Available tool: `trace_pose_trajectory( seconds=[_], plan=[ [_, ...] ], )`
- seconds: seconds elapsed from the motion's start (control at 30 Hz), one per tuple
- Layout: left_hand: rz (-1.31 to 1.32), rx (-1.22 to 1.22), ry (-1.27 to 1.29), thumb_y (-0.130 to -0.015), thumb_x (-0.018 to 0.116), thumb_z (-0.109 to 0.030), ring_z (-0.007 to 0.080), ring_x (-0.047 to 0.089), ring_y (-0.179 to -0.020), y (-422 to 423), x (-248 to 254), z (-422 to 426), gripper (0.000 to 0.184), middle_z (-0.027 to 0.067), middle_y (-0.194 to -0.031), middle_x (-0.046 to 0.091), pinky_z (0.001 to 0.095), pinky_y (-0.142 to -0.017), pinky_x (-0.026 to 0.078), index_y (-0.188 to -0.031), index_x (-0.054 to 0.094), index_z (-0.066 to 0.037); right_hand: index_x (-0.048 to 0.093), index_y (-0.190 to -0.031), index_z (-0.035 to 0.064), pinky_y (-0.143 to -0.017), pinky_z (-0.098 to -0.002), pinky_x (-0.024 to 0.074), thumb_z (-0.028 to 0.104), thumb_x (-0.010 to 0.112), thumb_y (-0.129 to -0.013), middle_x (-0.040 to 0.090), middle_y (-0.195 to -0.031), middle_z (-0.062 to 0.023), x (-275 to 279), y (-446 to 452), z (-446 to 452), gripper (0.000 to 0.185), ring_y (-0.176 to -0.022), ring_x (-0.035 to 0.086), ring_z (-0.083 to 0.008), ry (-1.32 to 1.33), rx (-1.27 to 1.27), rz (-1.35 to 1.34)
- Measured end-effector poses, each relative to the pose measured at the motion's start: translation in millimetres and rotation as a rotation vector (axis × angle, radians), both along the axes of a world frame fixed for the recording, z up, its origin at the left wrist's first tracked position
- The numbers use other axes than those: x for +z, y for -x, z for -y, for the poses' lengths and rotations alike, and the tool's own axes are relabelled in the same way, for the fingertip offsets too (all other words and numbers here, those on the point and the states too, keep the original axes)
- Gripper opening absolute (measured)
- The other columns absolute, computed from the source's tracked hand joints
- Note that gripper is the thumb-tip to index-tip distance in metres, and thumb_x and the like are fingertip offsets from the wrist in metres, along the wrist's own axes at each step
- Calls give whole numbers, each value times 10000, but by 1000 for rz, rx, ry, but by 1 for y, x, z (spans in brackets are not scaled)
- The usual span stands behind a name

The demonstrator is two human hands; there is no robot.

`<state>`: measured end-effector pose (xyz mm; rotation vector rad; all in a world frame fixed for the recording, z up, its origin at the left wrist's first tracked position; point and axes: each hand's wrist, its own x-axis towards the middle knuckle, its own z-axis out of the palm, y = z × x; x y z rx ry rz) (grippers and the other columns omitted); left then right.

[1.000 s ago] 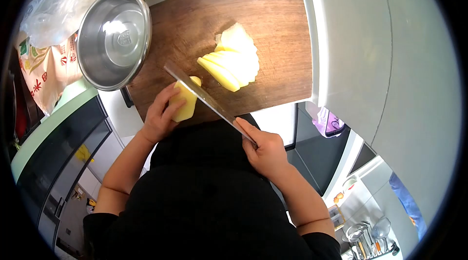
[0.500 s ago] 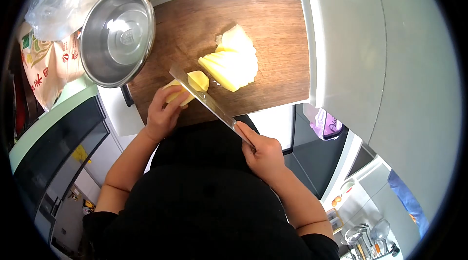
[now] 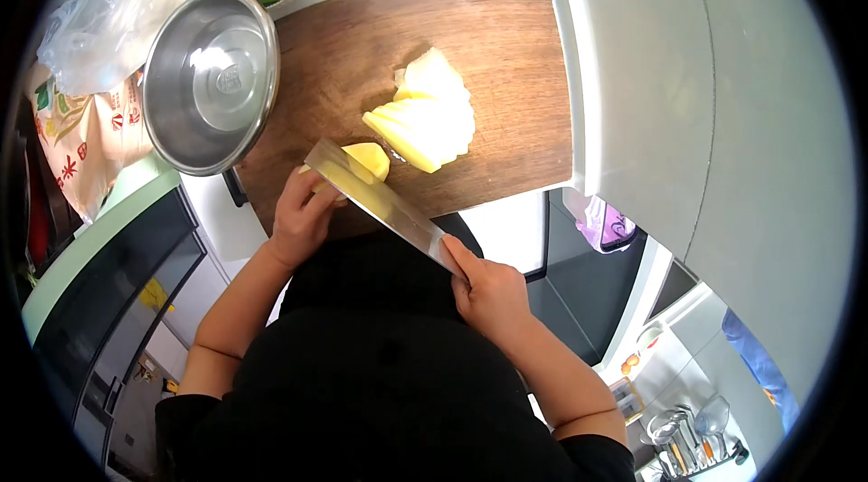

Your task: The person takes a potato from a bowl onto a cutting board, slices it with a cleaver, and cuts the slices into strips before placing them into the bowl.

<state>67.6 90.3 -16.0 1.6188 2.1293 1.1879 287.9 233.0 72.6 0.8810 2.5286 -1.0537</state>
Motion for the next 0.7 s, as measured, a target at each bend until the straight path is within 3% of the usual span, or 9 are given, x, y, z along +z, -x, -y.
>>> trace_pose_trajectory(
  seconds=[0.27, 0.33, 0.57, 0.7],
  plan=[
    [43, 35, -27, -616, 698, 44, 316, 575, -855, 0, -9, 2, 404, 109, -1010, 589, 361, -716, 490, -997, 619, -64, 543, -1151, 132, -505, -419, 471, 44, 595, -759, 582, -605, -152, -12, 27, -3, 406, -536, 583, -344, 32, -2, 7],
    [48, 53, -33, -619, 697, 45, 319, 579, -863, 0, -9, 2, 401, 110, -1009, 591, 362, -722, 492, -998, 619, -63, 586, -1163, 84, -574, -414, 492, 19, 584, -776, 611, -712, -211, -12, 35, -3, 393, -609, 602, -374, 100, -48, 109],
    [-4, 74, -44, -669, 670, 20, 315, 594, -866, -6, -13, 5, 299, 113, -1026, 604, 373, -725, 503, -958, 634, -47, 573, -1094, 110, -535, -440, 491, 51, 590, -759, 595, -636, -186, -30, 37, 2, 341, -558, 587, -369, 36, -46, 23],
    [-9, -2, -79, -689, 658, 28, 323, 599, -889, -27, -21, 18, 284, 125, -1037, 609, 379, -743, 509, -961, 643, -52, 627, -992, 44, -543, -374, 460, 53, 585, -800, 572, -625, -203, -39, 44, -2, 196, -525, 557, -329, 160, -195, -32]
  ],
)
